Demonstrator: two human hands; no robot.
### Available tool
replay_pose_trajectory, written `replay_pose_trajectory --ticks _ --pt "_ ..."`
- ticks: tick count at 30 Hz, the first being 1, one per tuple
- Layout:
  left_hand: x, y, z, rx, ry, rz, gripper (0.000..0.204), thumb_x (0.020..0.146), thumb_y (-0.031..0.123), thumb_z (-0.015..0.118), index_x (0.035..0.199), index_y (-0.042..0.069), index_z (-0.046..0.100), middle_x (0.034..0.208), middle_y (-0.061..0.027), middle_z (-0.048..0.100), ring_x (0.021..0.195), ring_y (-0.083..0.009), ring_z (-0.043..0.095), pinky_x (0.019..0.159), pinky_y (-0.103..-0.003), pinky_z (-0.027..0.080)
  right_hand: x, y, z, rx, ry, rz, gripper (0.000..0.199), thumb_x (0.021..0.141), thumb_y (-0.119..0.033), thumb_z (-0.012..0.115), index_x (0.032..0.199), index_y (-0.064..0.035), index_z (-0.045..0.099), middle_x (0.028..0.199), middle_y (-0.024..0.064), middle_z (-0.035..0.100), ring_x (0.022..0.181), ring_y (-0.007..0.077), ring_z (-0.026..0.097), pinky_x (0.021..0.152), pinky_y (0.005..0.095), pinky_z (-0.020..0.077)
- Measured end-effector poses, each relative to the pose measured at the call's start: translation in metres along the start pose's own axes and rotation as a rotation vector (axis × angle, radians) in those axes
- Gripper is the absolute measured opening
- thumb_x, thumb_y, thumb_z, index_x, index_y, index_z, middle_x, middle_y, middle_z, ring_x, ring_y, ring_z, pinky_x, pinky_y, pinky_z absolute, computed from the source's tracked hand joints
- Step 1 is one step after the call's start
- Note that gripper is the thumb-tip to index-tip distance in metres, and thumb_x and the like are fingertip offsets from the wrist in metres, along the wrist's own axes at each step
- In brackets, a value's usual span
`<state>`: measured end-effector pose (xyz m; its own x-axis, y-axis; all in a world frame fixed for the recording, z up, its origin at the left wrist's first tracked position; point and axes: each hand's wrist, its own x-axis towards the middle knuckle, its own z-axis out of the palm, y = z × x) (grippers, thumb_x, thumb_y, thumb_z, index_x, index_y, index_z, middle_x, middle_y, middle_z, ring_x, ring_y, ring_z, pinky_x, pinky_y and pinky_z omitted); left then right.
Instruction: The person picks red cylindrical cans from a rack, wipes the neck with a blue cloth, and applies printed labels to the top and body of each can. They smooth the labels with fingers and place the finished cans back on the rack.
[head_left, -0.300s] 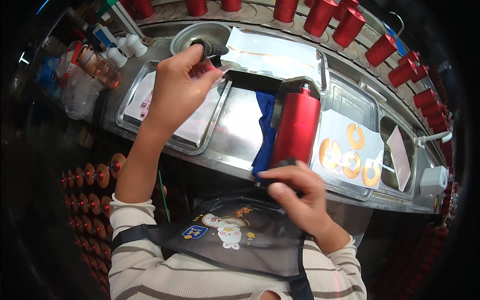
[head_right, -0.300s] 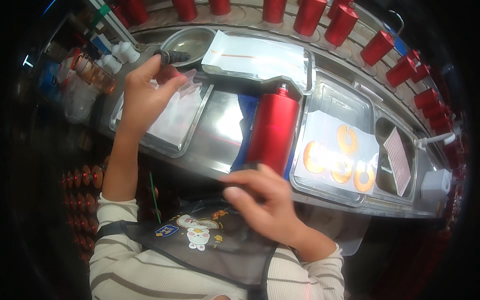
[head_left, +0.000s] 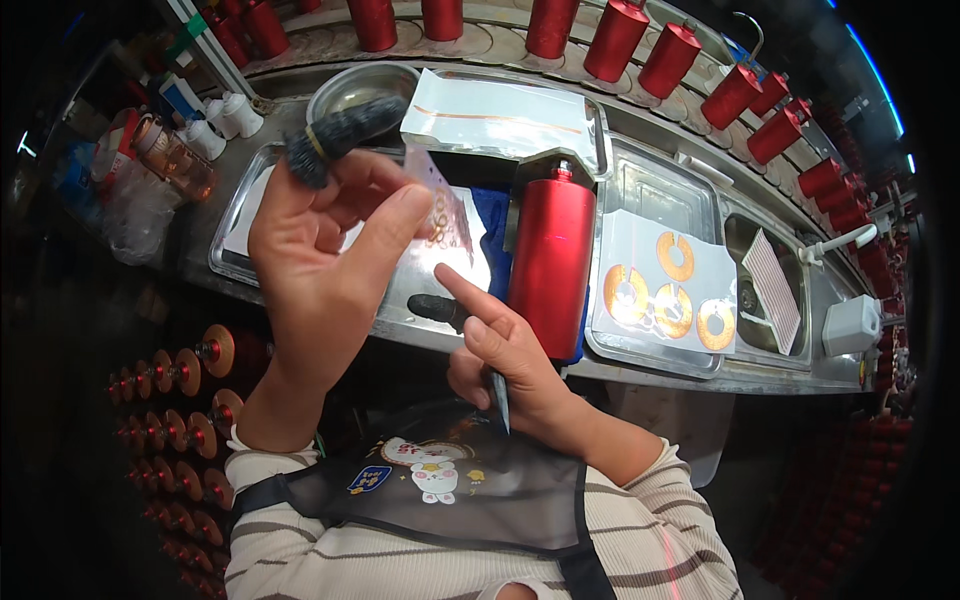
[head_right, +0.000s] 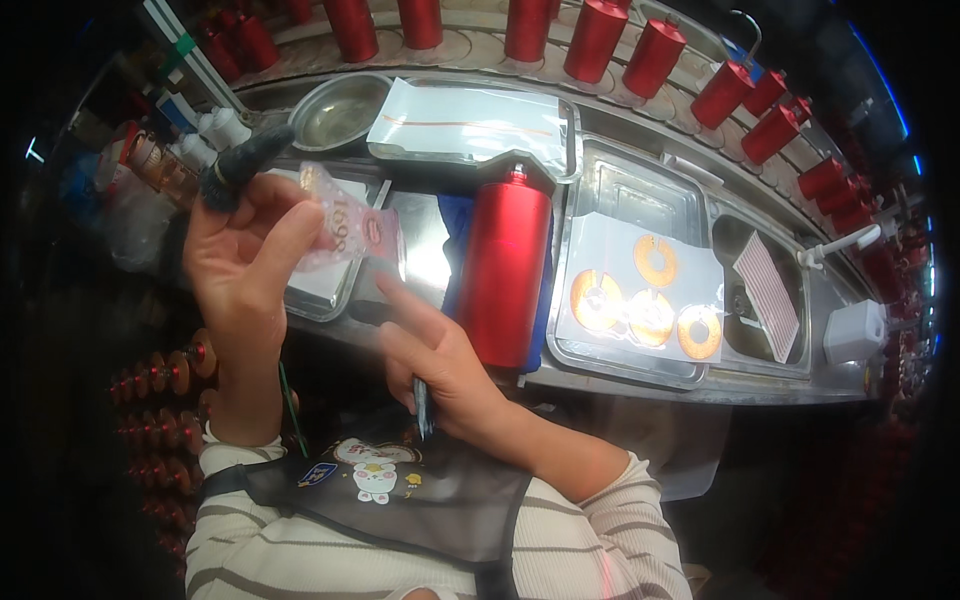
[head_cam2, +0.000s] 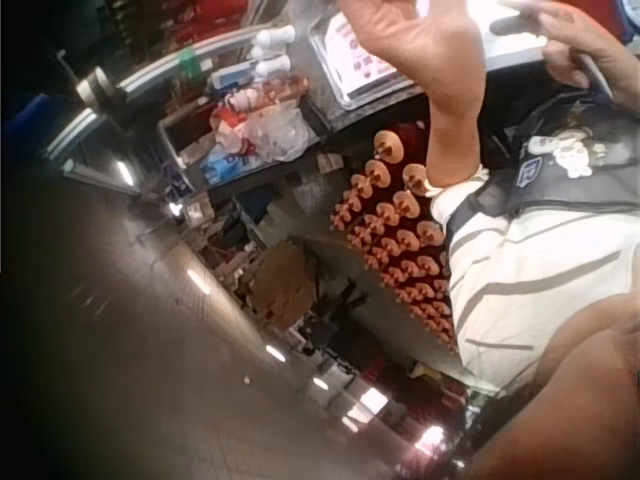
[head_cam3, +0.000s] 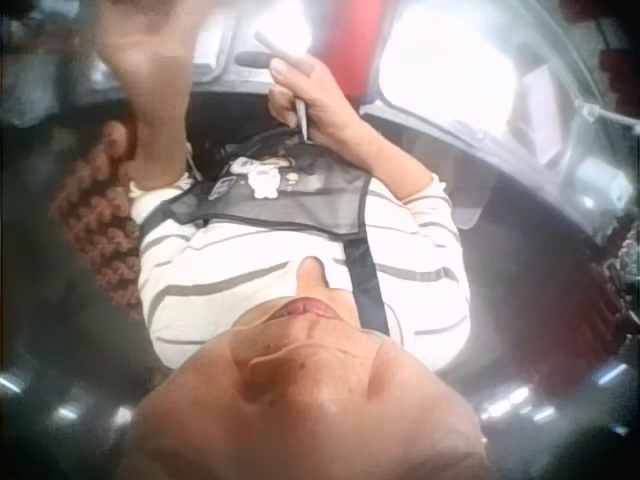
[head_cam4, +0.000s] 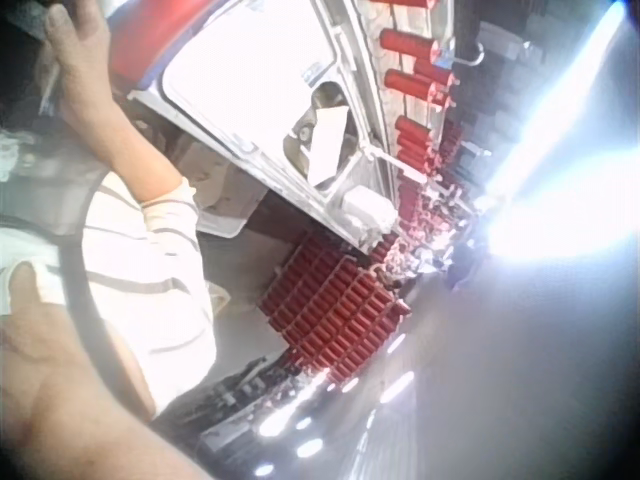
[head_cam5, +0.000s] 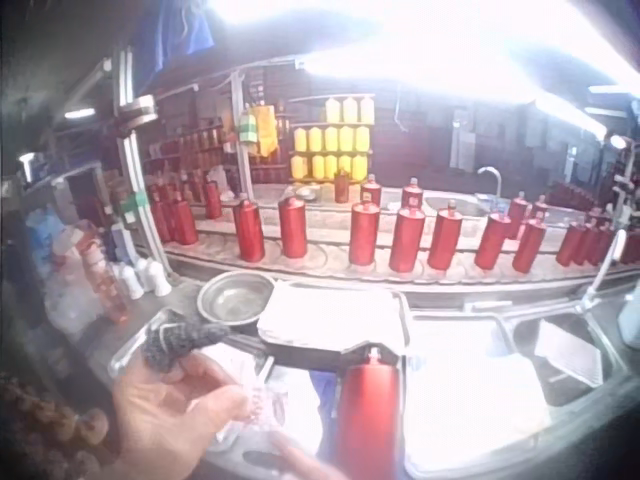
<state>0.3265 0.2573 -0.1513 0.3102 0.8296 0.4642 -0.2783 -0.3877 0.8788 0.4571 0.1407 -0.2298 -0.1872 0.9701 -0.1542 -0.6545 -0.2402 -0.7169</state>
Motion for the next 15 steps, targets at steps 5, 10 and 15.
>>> replay_pose_trajectory --ticks 5,10,15 --pt "-0.050 -0.008 -0.003 -0.093 0.008 -0.136 0.039 0.090 -0.010 0.062 0.125 -0.003 0.048 0.102 -0.0106 0.063 0.085 -0.0154 0.068 0.079 -0.028 0.057 -0.033 -0.005 -0.012 0.083 0.232 -0.194 0.052 0.107 -0.028 0.048 0.152 -0.0058 0.036 0.066 0.0034 0.060 0.044 0.0095 0.044 0.051 0.0256 0.0375" --pt "-0.092 -0.016 0.009 -0.218 -0.075 -0.350 0.060 0.089 -0.013 0.058 0.142 -0.003 0.030 0.113 -0.0133 0.057 0.094 -0.0205 0.070 0.085 -0.031 0.058 -0.051 -0.039 -0.018 -0.266 0.545 -0.400 0.024 0.095 -0.008 0.061 0.117 -0.0005 0.061 0.071 0.0055 0.063 0.045 0.0083 0.046 0.044 0.0216 0.0365" --pt "-0.125 -0.046 0.038 -0.322 -0.236 -0.619 0.050 0.092 -0.009 0.059 0.130 -0.001 0.028 0.113 -0.0147 0.057 0.099 -0.0201 0.071 0.085 -0.027 0.054 -0.026 -0.077 -0.066 -0.745 0.433 -0.519 0.026 0.087 0.002 0.069 0.113 0.0036 0.067 0.098 0.0055 0.068 0.078 0.0042 0.060 0.065 0.0176 0.0472"
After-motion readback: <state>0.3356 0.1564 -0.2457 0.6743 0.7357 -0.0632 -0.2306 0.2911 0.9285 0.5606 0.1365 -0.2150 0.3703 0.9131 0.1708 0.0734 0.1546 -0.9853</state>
